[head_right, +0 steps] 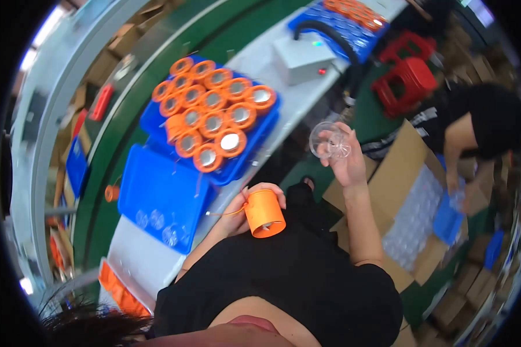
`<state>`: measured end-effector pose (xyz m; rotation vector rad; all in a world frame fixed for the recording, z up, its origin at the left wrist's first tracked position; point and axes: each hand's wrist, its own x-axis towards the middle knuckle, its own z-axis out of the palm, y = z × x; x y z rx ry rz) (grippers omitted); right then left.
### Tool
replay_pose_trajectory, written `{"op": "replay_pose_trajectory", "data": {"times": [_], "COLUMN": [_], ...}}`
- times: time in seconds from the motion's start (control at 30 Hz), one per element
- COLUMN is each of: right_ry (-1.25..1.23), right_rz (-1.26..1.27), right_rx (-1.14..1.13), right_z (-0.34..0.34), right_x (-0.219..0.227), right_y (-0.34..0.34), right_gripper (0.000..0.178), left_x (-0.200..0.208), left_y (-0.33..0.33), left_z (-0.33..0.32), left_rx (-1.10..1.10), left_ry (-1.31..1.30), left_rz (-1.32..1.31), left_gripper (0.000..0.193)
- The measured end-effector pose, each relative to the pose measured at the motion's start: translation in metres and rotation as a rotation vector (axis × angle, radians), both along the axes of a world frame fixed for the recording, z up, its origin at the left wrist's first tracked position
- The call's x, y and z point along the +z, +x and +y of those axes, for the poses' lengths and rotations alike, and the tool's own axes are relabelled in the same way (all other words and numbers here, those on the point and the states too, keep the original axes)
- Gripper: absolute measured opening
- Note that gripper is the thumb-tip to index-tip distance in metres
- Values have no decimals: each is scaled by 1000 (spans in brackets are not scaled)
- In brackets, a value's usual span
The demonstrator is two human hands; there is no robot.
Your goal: The person assembles orange electrical components into clear plastic housings by hand, taking the components from blue trays and inserting them into the housings on a factory production line.
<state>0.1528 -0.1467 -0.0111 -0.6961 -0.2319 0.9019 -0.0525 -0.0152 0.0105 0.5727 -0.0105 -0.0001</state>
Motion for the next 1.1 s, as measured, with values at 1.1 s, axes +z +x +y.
{"op": "replay_pose_trajectory", "data": {"times": [1.1], "right_ry": [-1288], "right_rz": [-666], "right_rx": [-459], "right_z": [-74], "right_x": [-242], "right_y": [348], "right_gripper": [31], "left_x": [-234], "left_y": [434], "left_z": [-89], "left_rx": [39], "left_ry": [-468], "left_rz": [755], "left_gripper": [43]}}
